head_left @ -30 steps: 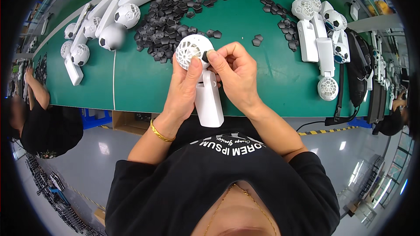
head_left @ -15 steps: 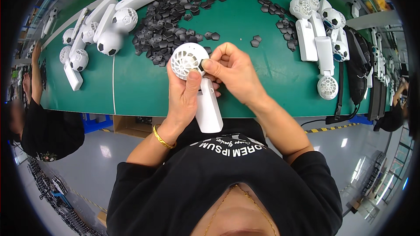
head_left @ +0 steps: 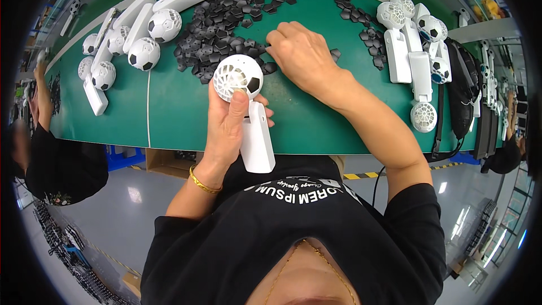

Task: Assembling small black plastic clips into a white spherical plastic housing at a factory assembly line.

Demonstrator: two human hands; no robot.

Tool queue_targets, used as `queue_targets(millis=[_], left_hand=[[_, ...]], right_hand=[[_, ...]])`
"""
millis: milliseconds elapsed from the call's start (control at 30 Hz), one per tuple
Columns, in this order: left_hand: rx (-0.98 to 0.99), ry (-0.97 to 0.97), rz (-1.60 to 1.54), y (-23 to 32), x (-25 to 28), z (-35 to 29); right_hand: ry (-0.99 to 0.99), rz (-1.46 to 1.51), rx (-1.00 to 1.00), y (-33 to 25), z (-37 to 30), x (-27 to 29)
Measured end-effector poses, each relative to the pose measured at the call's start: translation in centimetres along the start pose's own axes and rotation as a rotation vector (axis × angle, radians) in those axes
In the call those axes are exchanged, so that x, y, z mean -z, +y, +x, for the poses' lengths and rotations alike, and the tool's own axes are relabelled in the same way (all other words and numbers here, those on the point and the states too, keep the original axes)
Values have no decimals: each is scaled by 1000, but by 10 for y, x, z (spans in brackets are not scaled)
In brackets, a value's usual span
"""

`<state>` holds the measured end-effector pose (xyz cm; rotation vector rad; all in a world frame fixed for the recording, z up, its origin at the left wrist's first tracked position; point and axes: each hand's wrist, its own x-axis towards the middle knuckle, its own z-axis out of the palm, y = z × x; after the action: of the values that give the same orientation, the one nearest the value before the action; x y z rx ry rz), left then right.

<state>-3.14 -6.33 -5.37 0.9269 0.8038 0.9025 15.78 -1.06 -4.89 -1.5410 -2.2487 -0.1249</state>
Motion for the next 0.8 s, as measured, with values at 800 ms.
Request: queue_targets(millis=[800], left_hand=[[0,-68,20,1,-1,0]], right_hand=[[-126,1523,-643,-27,-22,36]])
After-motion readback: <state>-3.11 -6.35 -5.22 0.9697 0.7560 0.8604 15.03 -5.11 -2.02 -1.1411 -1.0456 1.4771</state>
